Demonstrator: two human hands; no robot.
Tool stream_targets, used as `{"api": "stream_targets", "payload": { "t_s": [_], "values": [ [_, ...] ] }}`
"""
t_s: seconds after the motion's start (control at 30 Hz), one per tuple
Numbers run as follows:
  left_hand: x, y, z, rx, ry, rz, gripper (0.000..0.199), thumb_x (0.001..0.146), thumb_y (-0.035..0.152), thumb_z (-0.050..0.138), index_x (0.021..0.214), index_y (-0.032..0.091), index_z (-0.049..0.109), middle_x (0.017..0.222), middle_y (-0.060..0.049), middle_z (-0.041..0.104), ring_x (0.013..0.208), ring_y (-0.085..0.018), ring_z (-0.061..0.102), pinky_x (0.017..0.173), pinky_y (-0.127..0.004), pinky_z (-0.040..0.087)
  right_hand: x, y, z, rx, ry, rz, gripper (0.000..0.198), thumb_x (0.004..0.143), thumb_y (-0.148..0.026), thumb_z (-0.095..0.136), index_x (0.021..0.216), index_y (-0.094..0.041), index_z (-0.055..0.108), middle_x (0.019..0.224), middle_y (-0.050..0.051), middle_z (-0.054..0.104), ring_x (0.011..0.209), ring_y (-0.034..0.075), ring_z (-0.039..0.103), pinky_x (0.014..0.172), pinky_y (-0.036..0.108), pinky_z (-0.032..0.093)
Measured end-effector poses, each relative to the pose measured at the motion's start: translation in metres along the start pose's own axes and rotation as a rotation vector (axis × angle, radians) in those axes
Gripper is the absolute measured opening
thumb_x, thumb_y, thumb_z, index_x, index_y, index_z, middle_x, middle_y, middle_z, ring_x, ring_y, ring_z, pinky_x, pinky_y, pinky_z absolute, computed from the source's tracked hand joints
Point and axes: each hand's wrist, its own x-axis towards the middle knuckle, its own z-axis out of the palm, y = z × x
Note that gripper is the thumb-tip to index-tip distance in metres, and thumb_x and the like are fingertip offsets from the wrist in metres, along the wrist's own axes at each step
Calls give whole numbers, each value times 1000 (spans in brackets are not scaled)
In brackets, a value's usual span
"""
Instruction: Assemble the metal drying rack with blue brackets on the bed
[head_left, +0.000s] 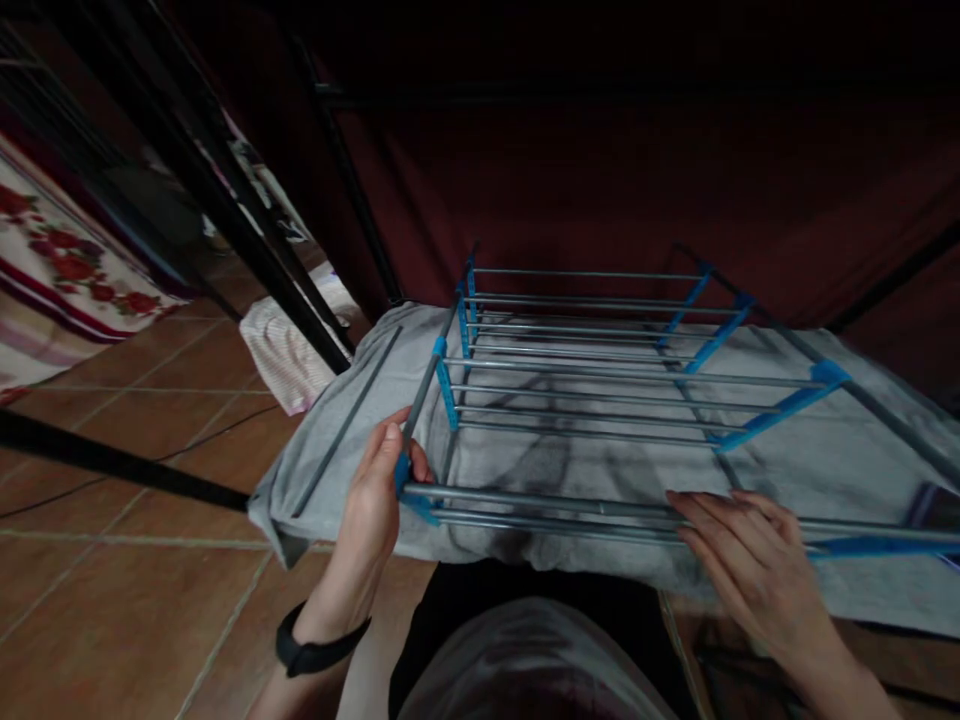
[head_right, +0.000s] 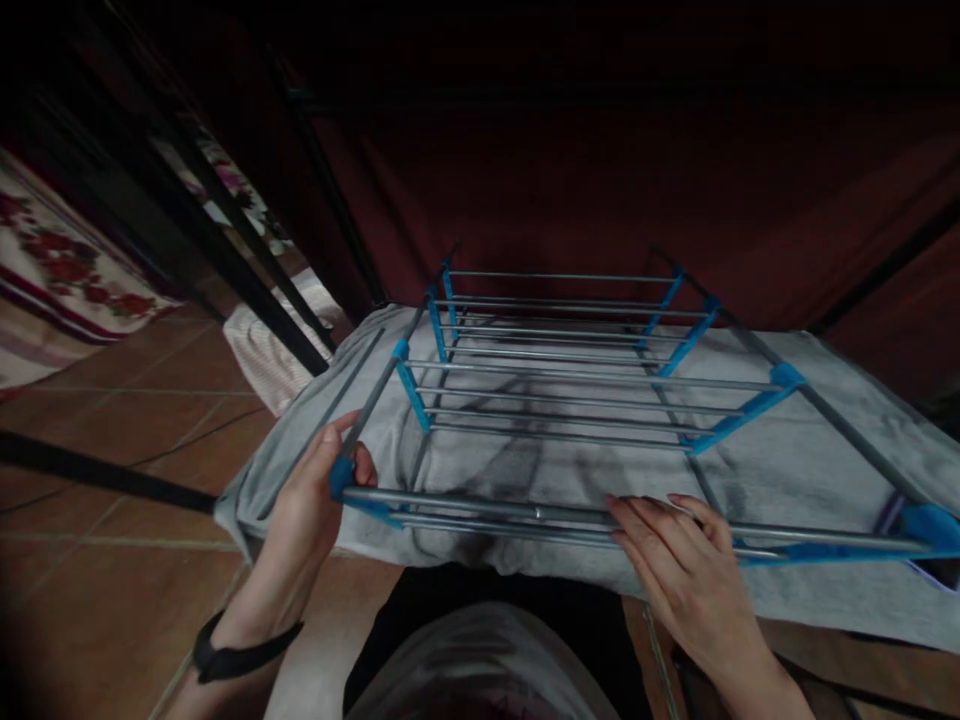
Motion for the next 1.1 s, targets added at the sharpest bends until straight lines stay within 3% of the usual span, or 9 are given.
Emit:
{"api": "stream_targets", "payload": {
  "t_s": [0.33, 0.6, 0.83, 1.0, 1.1],
  "values": [
    [-4, 1, 0, -16, -2, 8, 62, 90, 63, 54, 132, 17, 54, 55, 6, 51, 52, -14, 48, 55, -26, 39, -7, 8, 5, 41, -29, -3, 44, 100, -17, 49, 143, -28, 54, 107, 5, 72, 91, 19, 64, 84, 36, 42],
    [-4, 4, 0, -97, -37, -41, 64, 91, 65, 52, 130, 15, 53, 57, 4, 52, 54, -15, 50, 55, -26, 40, -5, 6, 5, 55, -3, -12, 47, 100, -17, 54, 146, -28, 51, 109, 5, 72, 93, 20, 65, 88, 37, 43],
    [-2, 7, -1, -124, -114, -105, 61, 92, 66, 48, 120, 13, 60, 57, 4, 50, 52, -14, 47, 51, -25, 39, -2, 3, 3, 31, -1, -41, 43, 100, -19, 52, 143, -24, 52, 119, 8, 70, 106, 23, 65, 101, 43, 42],
    [0, 4, -4, -90, -126, -102, 57, 91, 61, 52, 121, 14, 60, 56, 4, 50, 53, -13, 47, 52, -24, 40, -15, 16, -11, -50, 89, 79, 46, 97, -19, 57, 142, -27, 53, 122, 10, 68, 108, 25, 65, 101, 43, 45],
    [4, 3, -6, -65, -123, -100, 55, 93, 58, 52, 124, 14, 61, 55, 4, 49, 52, -13, 44, 50, -23, 38, -29, 36, -28, -183, 196, 248, 45, 93, -17, 63, 137, -23, 60, 120, 13, 68, 109, 28, 65, 96, 42, 47]
  ]
}}
